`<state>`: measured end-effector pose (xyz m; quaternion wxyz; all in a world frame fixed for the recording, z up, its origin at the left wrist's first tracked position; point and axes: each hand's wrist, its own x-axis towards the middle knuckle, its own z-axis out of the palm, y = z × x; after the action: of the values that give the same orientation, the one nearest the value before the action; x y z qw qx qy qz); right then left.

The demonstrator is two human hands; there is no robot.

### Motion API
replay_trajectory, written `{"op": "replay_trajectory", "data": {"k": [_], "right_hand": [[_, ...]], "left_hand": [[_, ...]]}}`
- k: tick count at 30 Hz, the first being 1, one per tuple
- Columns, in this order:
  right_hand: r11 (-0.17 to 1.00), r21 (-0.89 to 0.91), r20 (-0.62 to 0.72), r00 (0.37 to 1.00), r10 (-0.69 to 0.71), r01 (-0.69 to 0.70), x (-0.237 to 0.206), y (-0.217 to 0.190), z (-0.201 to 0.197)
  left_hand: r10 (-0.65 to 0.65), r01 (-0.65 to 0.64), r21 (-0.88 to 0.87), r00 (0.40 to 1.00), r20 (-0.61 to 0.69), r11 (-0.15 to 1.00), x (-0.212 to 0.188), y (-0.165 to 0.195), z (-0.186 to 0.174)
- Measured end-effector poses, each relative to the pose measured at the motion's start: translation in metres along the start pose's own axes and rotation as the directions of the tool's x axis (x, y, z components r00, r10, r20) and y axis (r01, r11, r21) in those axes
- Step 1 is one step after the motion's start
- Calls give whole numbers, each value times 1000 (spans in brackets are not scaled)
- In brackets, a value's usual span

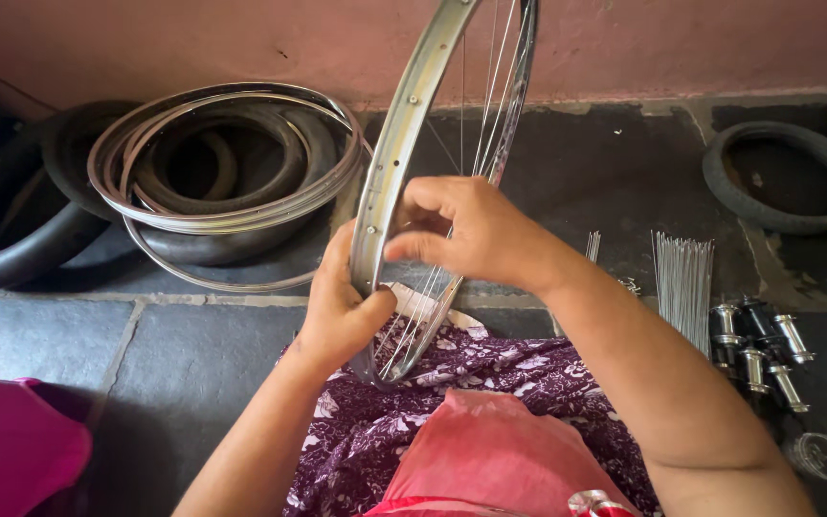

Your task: The person sits on the floor lacing spokes into a bicycle wheel rim, threading each spoke through the hub flange and rim holes and twisting it to secure it, rotating the wheel as they work around it. Bundles of loose spokes, spare rims, tires and hubs lie on the floor beside them.

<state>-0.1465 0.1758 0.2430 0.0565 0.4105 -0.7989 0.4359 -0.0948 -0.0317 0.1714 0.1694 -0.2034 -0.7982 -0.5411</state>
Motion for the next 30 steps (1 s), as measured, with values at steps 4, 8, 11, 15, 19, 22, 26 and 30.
{"op": "replay_trajectory", "data": {"k": [4, 8, 11, 15, 19, 22, 26, 30], "right_hand": [[932, -361, -71, 997, -6, -20, -15, 3, -1], [983, -176, -147, 986, -80, 54, -36, 24, 37], [958, -248, -229, 953, -200, 141, -40, 50, 68], [971, -232, -288, 950, -119, 52, -42, 76, 88], [931, -353, -257, 947, -191, 92, -45, 81, 85], [932, -359, -270, 952, -143, 38, -48, 81, 84], [928, -371, -357, 928, -110, -33, -78, 116, 84], [886, -361, -523, 850, 66, -290, -138, 214, 68]], "left_hand": [[-63, 71, 111, 995, -72, 991, -1, -3, 5], [-235, 236, 14, 972, -25, 972, -2, -2, 7], [-54, 53, -142, 999, -4, 989, -5, 1, 7], [-218, 252, -418, 967, 130, 873, -3, 0, 9], [-171, 313, -591, 943, 284, 744, 1, -5, 10], [-136, 320, -581, 932, 337, 748, 5, -9, 8], [-147, 272, -521, 952, 269, 809, 22, -13, 7], [-251, 311, -428, 949, 191, 849, 52, -12, 2]]}}
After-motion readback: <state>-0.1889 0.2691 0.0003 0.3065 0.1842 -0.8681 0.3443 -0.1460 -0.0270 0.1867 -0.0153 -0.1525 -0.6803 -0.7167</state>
